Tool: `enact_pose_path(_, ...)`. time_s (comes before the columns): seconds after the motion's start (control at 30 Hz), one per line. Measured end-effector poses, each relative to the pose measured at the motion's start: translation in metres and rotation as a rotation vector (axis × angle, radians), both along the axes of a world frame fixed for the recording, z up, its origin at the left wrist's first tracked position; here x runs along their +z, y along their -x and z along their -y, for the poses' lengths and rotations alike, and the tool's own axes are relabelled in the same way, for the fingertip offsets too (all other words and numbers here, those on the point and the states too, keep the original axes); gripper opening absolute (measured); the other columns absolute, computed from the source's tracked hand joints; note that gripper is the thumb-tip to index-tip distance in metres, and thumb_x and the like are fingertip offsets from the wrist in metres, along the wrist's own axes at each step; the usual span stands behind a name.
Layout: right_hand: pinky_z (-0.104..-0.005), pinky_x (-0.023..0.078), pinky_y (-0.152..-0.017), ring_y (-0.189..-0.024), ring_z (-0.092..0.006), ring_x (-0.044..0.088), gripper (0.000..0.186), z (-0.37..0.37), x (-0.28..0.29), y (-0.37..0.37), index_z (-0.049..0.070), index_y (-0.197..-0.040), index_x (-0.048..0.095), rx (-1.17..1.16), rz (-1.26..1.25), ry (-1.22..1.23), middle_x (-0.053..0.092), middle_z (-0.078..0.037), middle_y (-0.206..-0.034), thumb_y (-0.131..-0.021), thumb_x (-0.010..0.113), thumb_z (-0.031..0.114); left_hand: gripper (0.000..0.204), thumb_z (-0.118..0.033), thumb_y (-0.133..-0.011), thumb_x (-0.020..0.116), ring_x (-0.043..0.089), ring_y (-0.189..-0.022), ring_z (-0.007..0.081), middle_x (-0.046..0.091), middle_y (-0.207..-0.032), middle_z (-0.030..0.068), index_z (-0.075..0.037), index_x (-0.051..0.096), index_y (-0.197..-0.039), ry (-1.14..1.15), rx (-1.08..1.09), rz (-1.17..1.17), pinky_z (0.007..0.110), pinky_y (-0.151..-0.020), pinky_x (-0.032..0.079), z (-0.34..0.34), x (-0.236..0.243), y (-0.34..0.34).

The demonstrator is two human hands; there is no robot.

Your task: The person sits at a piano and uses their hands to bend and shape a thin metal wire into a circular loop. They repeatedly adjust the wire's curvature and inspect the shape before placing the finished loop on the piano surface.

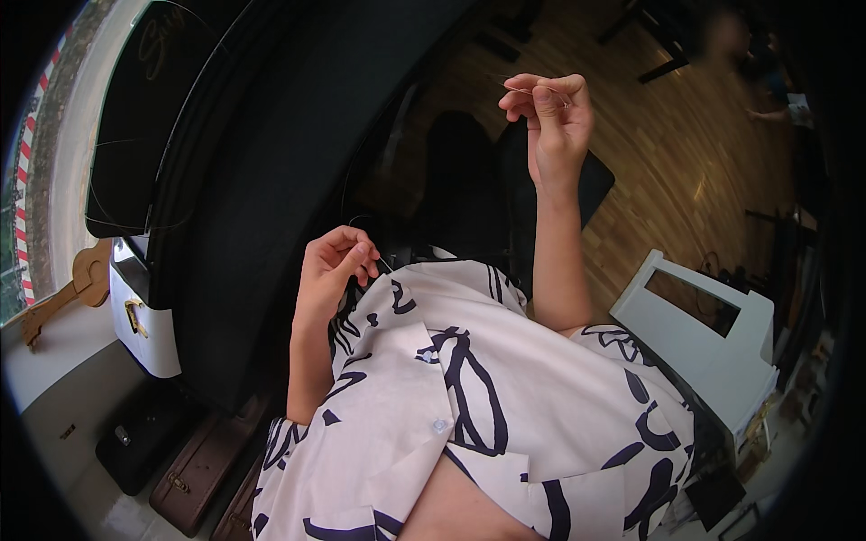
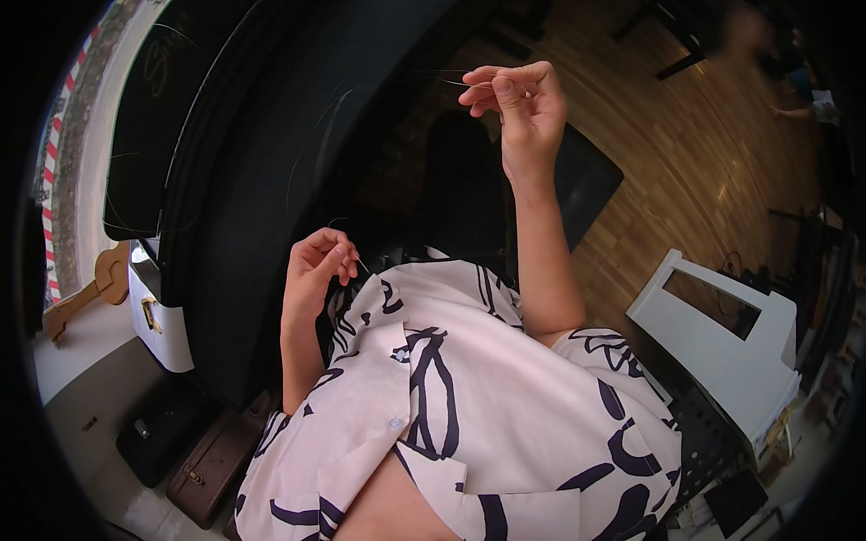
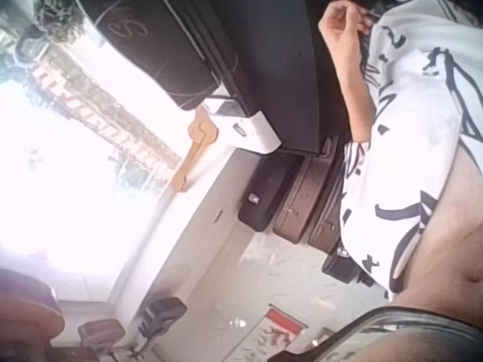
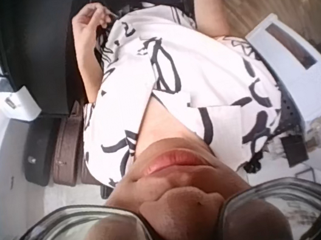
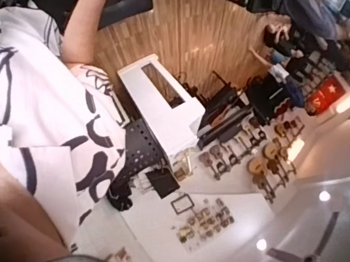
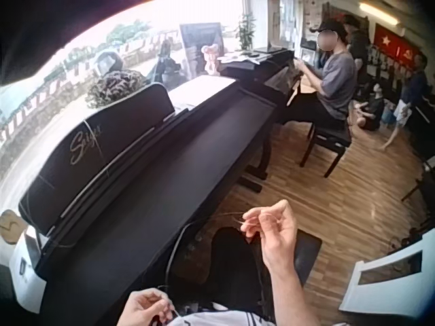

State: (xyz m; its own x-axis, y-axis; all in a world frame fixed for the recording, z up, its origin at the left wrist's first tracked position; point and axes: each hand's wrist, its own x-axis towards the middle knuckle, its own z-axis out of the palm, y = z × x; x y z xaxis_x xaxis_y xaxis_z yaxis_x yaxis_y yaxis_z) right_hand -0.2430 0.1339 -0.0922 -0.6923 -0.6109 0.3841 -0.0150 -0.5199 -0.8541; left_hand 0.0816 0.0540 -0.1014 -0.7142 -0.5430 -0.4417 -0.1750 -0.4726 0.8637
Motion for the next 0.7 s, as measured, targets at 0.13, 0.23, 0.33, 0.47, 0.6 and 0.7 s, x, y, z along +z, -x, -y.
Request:
enact_pose_path(0.13,-0.0297,0.057,-0.065,-0.077,-0.0221,0.073,0.01,-0.003,0.004,0.01,0.006,-0.1,0.056,0.01,-0.017,0.036,0.073,-0.018,-0.096,-0.103,0.061,0.014,0.014,-0.01,-0.099,0.061,0.061,-0.058,0.0083,0.068,-0.078,0.006,0.002,0.066,-0.092,0.083,-0.111,0.344,0.021,-0.049,0.043,0.007,-0.012,-0.016)
enact_pose_path(0.23,-0.0294,0.057,-0.065,-0.076,-0.0217,0.073,0.009,-0.01,0.008,0.026,0.006,-0.102,0.058,0.038,0.005,0.088,0.073,-0.017,-0.095,-0.103,0.061,0.014,0.019,-0.013,-0.099,0.059,0.057,-0.053,0.0074,0.066,-0.074,0.0051,0.003,0.066,-0.091,0.089,-0.085,0.431,0.021,-0.046,0.04,0.008,-0.031,-0.035)
enact_pose_path(0.33,-0.0289,0.057,-0.064,-0.076,-0.0217,0.072,0.009,-0.009,0.015,0.032,0.006,-0.103,0.058,0.028,-0.01,0.126,0.073,-0.017,-0.094,-0.103,0.061,0.014,0.025,-0.018,-0.101,0.058,0.052,-0.05,0.0065,0.064,-0.07,0.0046,0.002,0.066,-0.088,0.083,-0.078,0.535,0.021,-0.045,0.036,0.009,-0.037,-0.049)
enact_pose_path(0.47,-0.029,0.057,-0.062,-0.073,-0.0217,0.072,0.009,-0.006,0.036,0.023,0.005,-0.103,0.058,-0.011,-0.149,0.125,0.073,-0.017,-0.092,-0.103,0.061,0.013,0.029,-0.019,-0.104,0.057,0.051,-0.049,0.0061,0.064,-0.068,0.0039,0.002,0.065,-0.086,0.009,-0.132,0.461,0.021,-0.044,0.035,0.014,-0.032,-0.047)
enact_pose_path(0.6,-0.0278,0.058,-0.06,-0.069,-0.0213,0.072,0.008,0.005,0.059,0.004,0.004,-0.103,0.059,-0.055,-0.313,0.161,0.073,-0.017,-0.091,-0.1,0.064,0.01,0.033,-0.018,-0.108,0.051,0.053,-0.047,0.0059,0.063,-0.068,0.0029,0.002,0.065,-0.086,0.187,-0.155,0.277,0.021,-0.043,0.035,0.022,0.006,-0.006)
enact_pose_path(0.7,-0.0255,0.058,-0.061,-0.07,-0.0209,0.073,0.007,0.009,0.072,-0.011,0.003,-0.102,0.061,-0.09,-0.474,0.165,0.074,-0.017,-0.089,-0.098,0.066,0.005,0.037,-0.028,-0.111,0.046,0.065,-0.071,0.0092,0.067,-0.087,0.0045,-0.001,0.067,-0.099,0.388,0.029,-0.098,0.021,-0.059,0.047,0.038,0.041,0.031)
